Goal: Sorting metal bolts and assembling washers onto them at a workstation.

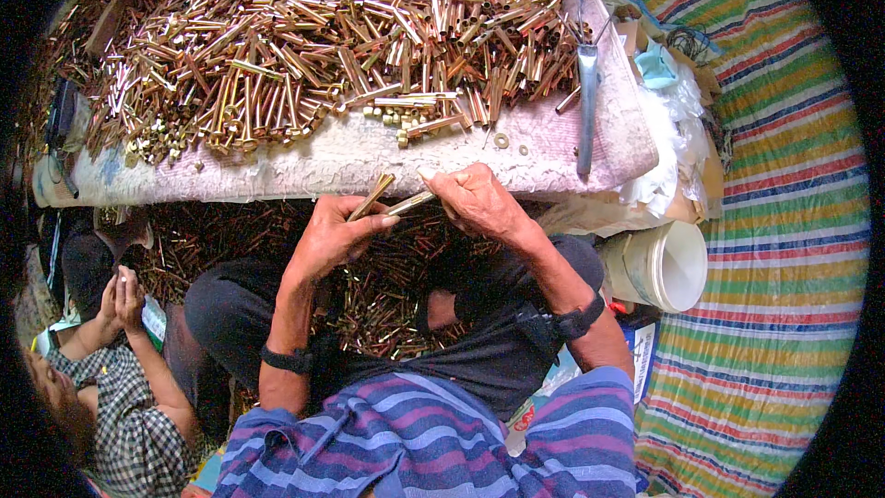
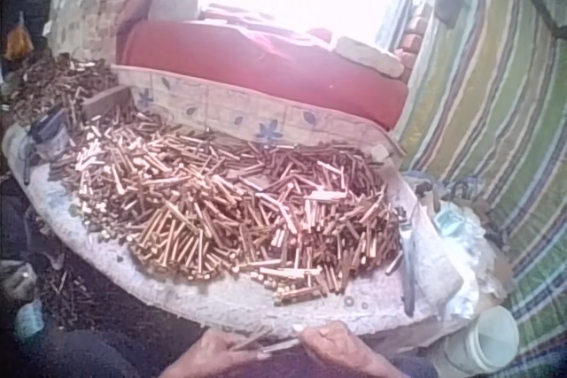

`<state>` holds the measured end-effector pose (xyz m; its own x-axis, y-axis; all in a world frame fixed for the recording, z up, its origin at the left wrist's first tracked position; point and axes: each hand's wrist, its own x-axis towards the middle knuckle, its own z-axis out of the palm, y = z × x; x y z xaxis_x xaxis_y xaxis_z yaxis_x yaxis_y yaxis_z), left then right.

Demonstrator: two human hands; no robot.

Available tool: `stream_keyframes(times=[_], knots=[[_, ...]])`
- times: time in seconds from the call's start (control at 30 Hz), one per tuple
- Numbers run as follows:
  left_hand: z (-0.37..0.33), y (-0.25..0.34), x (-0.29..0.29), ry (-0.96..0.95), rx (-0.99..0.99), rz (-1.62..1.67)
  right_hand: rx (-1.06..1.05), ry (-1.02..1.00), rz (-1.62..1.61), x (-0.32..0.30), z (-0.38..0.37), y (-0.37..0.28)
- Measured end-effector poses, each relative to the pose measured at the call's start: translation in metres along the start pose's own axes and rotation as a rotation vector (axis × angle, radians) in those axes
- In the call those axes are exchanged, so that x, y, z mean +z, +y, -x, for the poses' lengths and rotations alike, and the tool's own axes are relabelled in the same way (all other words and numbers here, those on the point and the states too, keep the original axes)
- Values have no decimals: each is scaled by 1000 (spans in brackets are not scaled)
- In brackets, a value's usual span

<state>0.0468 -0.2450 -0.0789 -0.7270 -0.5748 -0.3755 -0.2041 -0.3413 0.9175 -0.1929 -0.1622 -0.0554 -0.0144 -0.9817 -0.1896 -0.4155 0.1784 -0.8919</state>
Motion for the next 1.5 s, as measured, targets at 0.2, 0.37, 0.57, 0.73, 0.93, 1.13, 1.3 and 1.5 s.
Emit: stream_keyframes(times=[0.2,0.37,0.57,0.73,0.93,1.13,1.3,1.5], knots=[[1,3,-4,154,50,77,-26,-40,112,-12,6,-16],[3,6,0,79,-6,98,192,-90,-43,3,-3,-40],[5,13,6,-55,16,119,-16,-96,-234,19,-21,-41],[4,7,5,-78,-40,113,11,-125,-289,18,-23,-35],[4,11,5,-128,-52,146,90,-68,-286,12,-15,-39],[1,5,4,-28,-3,430,33,-44,-303,8,-15,-42],[-6,-5,-1,20,27,489,34,19,-288,-4,-17,-47],[-2,1,2,-84,22,368,-17,118,-257,-10,-25,-34]])
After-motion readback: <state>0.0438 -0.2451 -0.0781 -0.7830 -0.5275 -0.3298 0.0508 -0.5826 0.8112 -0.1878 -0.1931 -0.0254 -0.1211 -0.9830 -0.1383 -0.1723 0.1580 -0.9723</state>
